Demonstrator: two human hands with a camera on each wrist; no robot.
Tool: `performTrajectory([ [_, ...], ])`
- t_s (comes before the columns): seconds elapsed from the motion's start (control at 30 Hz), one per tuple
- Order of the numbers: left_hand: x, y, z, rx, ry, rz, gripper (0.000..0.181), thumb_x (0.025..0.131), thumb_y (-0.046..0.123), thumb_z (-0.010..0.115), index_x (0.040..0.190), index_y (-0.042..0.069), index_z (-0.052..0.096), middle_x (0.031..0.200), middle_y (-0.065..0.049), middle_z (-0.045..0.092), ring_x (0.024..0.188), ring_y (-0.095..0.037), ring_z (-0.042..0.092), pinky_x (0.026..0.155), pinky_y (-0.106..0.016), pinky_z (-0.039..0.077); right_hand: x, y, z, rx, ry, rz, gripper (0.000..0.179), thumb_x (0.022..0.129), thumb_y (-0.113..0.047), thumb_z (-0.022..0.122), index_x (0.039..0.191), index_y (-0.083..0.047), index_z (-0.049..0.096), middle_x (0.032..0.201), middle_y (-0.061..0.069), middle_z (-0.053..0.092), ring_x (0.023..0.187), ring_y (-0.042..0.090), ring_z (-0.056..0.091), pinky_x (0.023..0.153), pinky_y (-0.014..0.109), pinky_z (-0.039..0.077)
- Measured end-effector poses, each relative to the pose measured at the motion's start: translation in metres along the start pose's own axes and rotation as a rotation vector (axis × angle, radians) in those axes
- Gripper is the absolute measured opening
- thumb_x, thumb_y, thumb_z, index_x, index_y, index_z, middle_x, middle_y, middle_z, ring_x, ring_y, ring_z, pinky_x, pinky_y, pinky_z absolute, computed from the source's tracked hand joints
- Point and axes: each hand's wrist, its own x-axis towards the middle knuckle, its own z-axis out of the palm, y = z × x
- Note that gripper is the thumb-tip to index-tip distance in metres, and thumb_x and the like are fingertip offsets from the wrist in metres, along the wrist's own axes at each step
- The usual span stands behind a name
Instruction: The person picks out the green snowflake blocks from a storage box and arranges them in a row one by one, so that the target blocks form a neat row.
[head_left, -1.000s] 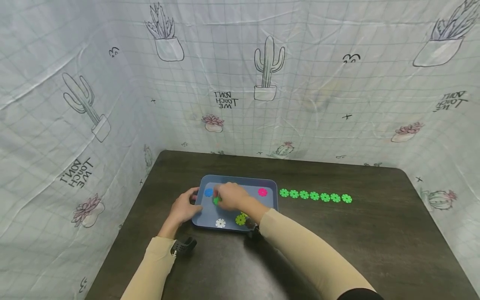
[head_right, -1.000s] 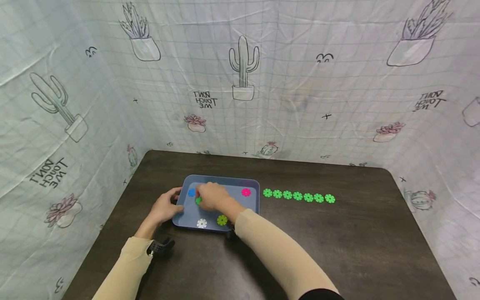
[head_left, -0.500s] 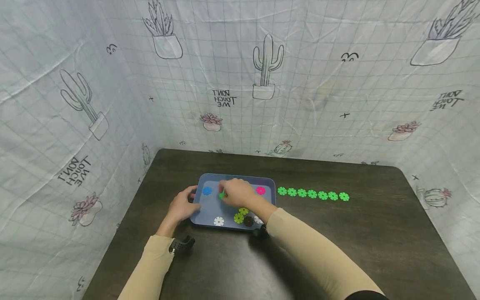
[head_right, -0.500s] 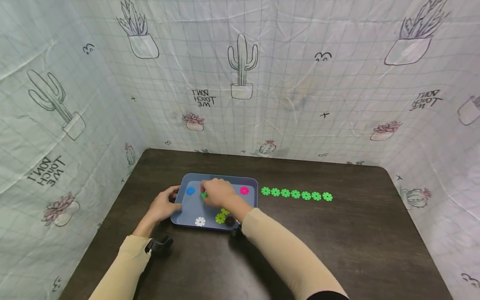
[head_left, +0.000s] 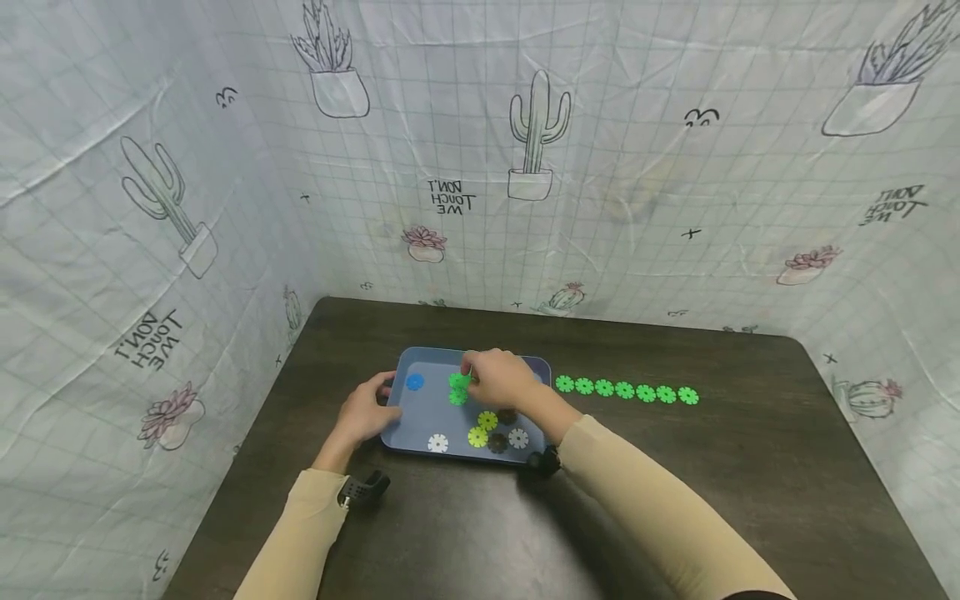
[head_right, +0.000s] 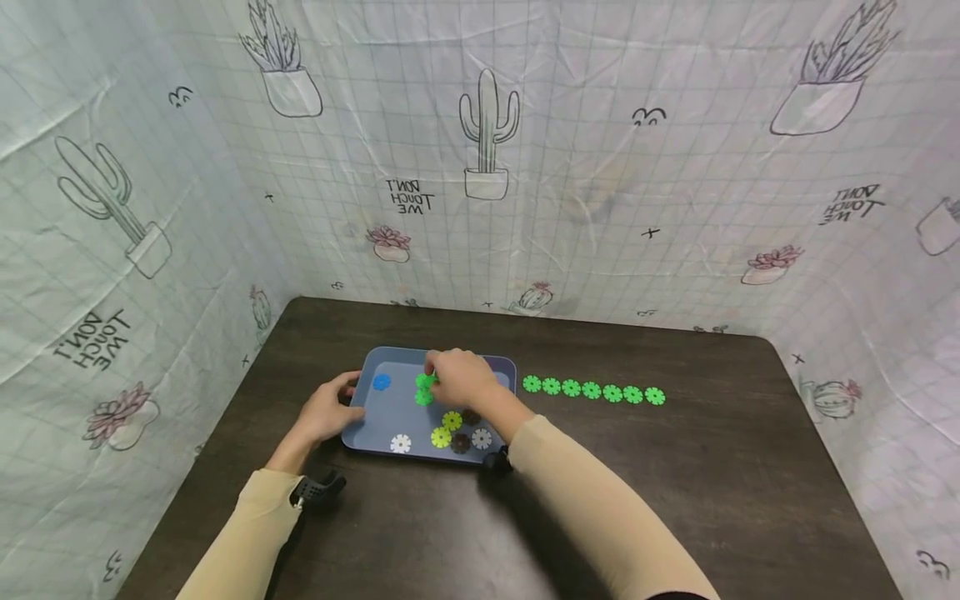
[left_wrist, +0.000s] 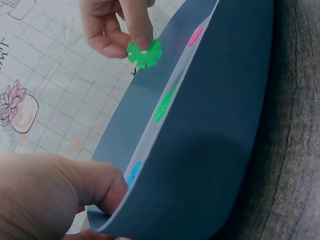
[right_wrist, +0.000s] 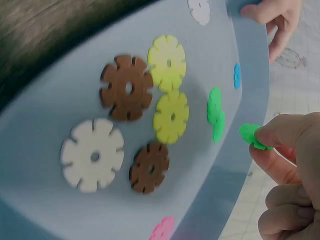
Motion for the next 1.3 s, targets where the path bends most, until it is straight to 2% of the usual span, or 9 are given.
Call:
performTrajectory([
  [0.4,-0.002,0.001,0.0,-0.007,0.009,-0.004,0.074,0.079,0.004,0.072,0.15,0.009,0.054,0.124,-0.017,0.068,0.101,-0.034,0.067,0.078,-0.045,0.056,-0.017,0.031,-0.008,0.021,0.036,0.059,0.017,0.096,-0.018,0.07,0.113,-0.013,0.069,0.092,-0.003,0.067,0.066,0.013,0.057,0.06,0.034,0.048],
  [0.6,-0.003,0.002,-0.001,-0.01,0.004,-0.002,0.074,0.079,0.005,0.072,0.15,0.009,0.054,0.123,-0.017,0.068,0.099,-0.033,0.066,0.077,-0.044,0.055,-0.028,0.051,-0.013,0.071,0.073,0.103,0.016,0.096,-0.02,0.07,0.111,-0.014,0.069,0.097,-0.002,0.069,0.076,0.013,0.062,0.069,0.038,0.052],
  [0.73,-0.003,0.003,-0.002,-0.013,0.004,0.0,0.074,0.079,0.005,0.072,0.15,0.009,0.053,0.123,-0.017,0.068,0.099,-0.033,0.066,0.076,-0.043,0.055,-0.034,0.063,-0.017,0.1,0.084,0.128,0.016,0.096,-0.021,0.071,0.11,-0.014,0.067,0.1,0.0,0.07,0.08,0.015,0.065,0.072,0.04,0.053],
  [0.97,-0.003,0.004,-0.001,-0.011,-0.002,-0.009,0.073,0.08,0.006,0.073,0.151,0.009,0.052,0.126,-0.018,0.067,0.101,-0.035,0.066,0.078,-0.045,0.056,-0.045,0.082,-0.021,0.105,0.125,0.188,0.017,0.093,-0.02,0.071,0.109,-0.014,0.067,0.099,0.002,0.069,0.077,0.018,0.063,0.071,0.041,0.051],
  [1.17,-0.003,0.003,0.0,-0.009,-0.002,-0.013,0.072,0.082,0.006,0.073,0.15,0.01,0.053,0.126,-0.018,0.067,0.103,-0.036,0.066,0.079,-0.047,0.057,-0.056,0.099,-0.025,0.119,0.15,0.212,0.018,0.093,-0.021,0.072,0.109,-0.014,0.068,0.102,0.004,0.071,0.089,0.023,0.066,0.077,0.046,0.052],
  [1.3,-0.003,0.002,0.001,-0.002,-0.003,-0.01,0.072,0.082,0.006,0.073,0.15,0.009,0.053,0.126,-0.018,0.067,0.103,-0.036,0.066,0.079,-0.047,0.057,-0.065,0.109,-0.028,0.14,0.162,0.234,0.019,0.094,-0.021,0.07,0.11,-0.013,0.068,0.104,0.005,0.072,0.09,0.024,0.067,0.078,0.047,0.052],
])
